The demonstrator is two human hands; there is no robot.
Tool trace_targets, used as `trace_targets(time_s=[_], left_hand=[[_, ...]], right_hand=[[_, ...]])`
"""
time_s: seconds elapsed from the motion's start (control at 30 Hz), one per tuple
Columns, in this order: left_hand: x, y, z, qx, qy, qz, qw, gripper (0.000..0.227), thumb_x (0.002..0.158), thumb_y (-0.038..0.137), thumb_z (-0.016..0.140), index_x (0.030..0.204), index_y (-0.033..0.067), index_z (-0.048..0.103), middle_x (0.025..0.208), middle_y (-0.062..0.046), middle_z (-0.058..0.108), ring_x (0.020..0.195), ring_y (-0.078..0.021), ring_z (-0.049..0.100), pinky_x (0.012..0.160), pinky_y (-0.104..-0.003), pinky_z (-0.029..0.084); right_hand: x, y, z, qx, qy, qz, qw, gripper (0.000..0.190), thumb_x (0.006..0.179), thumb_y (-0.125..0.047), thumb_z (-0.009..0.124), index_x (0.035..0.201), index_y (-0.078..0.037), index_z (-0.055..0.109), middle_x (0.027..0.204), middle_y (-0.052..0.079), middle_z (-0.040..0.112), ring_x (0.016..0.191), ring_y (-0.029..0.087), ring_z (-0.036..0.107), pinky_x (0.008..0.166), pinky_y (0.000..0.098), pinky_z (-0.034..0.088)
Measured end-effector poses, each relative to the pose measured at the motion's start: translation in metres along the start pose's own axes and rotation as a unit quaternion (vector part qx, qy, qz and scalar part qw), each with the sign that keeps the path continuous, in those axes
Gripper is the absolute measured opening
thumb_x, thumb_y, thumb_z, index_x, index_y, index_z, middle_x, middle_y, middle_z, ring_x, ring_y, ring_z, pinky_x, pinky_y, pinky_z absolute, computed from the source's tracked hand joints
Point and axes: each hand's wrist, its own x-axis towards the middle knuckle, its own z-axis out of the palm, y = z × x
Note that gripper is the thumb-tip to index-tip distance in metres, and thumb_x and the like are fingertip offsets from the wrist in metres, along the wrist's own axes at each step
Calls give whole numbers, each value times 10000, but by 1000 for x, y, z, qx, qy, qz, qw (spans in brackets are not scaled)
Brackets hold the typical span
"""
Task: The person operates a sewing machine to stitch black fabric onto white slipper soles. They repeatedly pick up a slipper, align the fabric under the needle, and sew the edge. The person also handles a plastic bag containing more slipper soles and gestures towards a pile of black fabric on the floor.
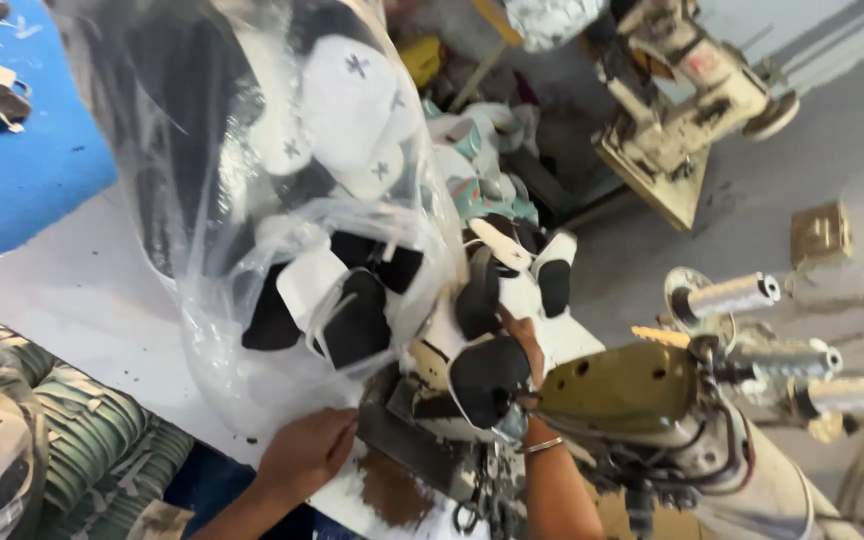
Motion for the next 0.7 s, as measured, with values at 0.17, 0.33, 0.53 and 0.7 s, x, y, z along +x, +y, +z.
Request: trace_targets(time_s=[0.17, 0.33, 0.53, 0.7], left_hand=[[-7, -6, 0, -1, 11, -2, 1000, 189, 940, 222, 630, 1068, 99, 694, 847, -118, 685, 787, -379, 658, 671, -490, 516], [-8, -11, 4, -8, 51, 58, 997, 163, 929, 207, 652, 1036, 88, 683, 817, -122, 652, 750, -383, 644, 643, -495, 513], [-14, -6, -2, -25, 37, 63, 997, 168, 927, 203, 658, 1040, 81, 684, 861, -112, 680, 767, -378, 658, 644, -491, 522], [-11, -5, -1, -28, 26, 71, 997, 166, 932, 222, 657, 1013, 83, 698, 863, -114, 696, 772, -373, 667, 654, -487, 528]], right_hand=[[59, -18, 13, 103, 24, -36, 994, 740, 842, -150, 767, 1476, -73, 391, 1219, 208, 614, 1003, 239, 673, 798, 395, 591], [14, -81, 0, 267, 78, 123, 953, 703, 894, -193, 733, 1521, -82, 434, 1404, 185, 528, 1018, 218, 634, 824, 362, 541], [-164, -34, 58, 535, 302, 25, 788, 142, 1049, -85, 486, 1071, 55, 473, 944, 136, 561, 816, 182, 573, 640, 309, 487], [-235, 83, 145, 562, 112, -62, 818, 400, 1159, -153, 483, 800, -11, 586, 645, 88, 604, 540, 121, 542, 455, 226, 434]])
